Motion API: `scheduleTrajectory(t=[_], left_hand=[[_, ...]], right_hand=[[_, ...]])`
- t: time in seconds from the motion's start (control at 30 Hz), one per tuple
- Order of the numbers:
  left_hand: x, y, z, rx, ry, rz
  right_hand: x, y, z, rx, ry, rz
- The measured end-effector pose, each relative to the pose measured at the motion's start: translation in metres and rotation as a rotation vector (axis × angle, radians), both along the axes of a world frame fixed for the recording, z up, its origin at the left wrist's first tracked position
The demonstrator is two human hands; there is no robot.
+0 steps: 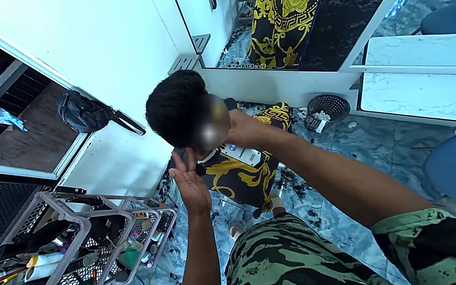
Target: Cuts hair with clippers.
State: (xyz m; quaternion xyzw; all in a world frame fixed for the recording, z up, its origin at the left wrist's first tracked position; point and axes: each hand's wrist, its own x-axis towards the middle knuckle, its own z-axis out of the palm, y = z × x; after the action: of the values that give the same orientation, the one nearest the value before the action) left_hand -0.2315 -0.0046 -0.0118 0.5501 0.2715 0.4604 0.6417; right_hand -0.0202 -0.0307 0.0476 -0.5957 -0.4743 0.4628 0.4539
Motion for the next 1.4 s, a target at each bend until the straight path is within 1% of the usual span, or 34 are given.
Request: scheduleTrajectory(t=[0.07, 0.1, 0.23, 0.27, 0.37, 0.43, 0.5, 0.53, 0.67, 0.7, 0.83, 0.97, 1.0, 1.1, 1.17, 1.23, 1.27, 1.4], left_hand=[[0.001, 0.000, -0.001, -0.001, -0.006, -0.003], [0.001, 0.000, 0.000, -0.003, -0.005, -0.002], [-0.001, 0.000, 0.000, -0.019, 0.003, 0.000], [-0.001, 0.000, 0.001, -0.014, 0.005, 0.000], [-0.001, 0.001, 0.001, -0.009, 0.006, 0.000], [-0.001, 0.000, 0.001, -0.011, -0.003, -0.004], [-0.003, 0.000, 0.000, -0.005, -0.009, -0.025], [-0.003, 0.001, 0.000, -0.001, -0.009, -0.027], [-0.003, 0.000, 0.000, -0.012, -0.011, -0.015], [-0.004, 0.000, 0.000, -0.015, -0.012, -0.015], [-0.004, 0.000, 0.000, -0.007, -0.014, -0.032], [-0.004, 0.000, 0.001, -0.008, -0.017, -0.031], [-0.004, 0.000, 0.001, -0.011, -0.020, -0.031], [-0.004, 0.000, 0.000, 0.002, -0.020, -0.042], [-0.004, 0.000, 0.000, 0.014, -0.016, -0.051], [-0.003, 0.000, 0.000, 0.003, -0.022, -0.036], [-0.002, 0.000, 0.001, -0.005, -0.019, -0.029], [-0.002, -0.001, 0.002, -0.002, -0.010, -0.042]], right_hand=[[0.000, -0.002, -0.012, -0.038, -0.128, 0.014], [0.001, -0.002, -0.014, -0.061, -0.151, 0.002], [-0.002, -0.001, 0.004, 0.011, 0.024, -0.027], [-0.004, -0.002, 0.004, 0.017, 0.002, -0.016], [-0.004, -0.004, -0.012, -0.035, -0.195, 0.019], [-0.005, -0.004, -0.012, -0.033, -0.158, -0.007], [-0.010, -0.002, -0.001, 0.030, -0.060, -0.032], [-0.013, -0.001, 0.002, 0.044, -0.047, -0.027], [-0.014, -0.005, -0.016, -0.029, -0.228, 0.001], [-0.014, -0.006, -0.017, -0.040, -0.229, -0.009], [-0.020, -0.005, -0.003, 0.033, -0.066, -0.067], [-0.022, -0.007, -0.023, -0.021, -0.235, -0.076], [-0.022, -0.008, -0.024, -0.031, -0.219, -0.087], [-0.026, -0.008, -0.008, 0.005, -0.078, -0.108], [-0.028, -0.007, -0.009, 0.004, -0.103, -0.100], [-0.026, -0.006, -0.023, -0.030, -0.175, -0.099], [-0.025, -0.006, -0.027, -0.052, -0.173, -0.109], [-0.030, -0.008, -0.009, -0.018, 0.066, -0.120]])
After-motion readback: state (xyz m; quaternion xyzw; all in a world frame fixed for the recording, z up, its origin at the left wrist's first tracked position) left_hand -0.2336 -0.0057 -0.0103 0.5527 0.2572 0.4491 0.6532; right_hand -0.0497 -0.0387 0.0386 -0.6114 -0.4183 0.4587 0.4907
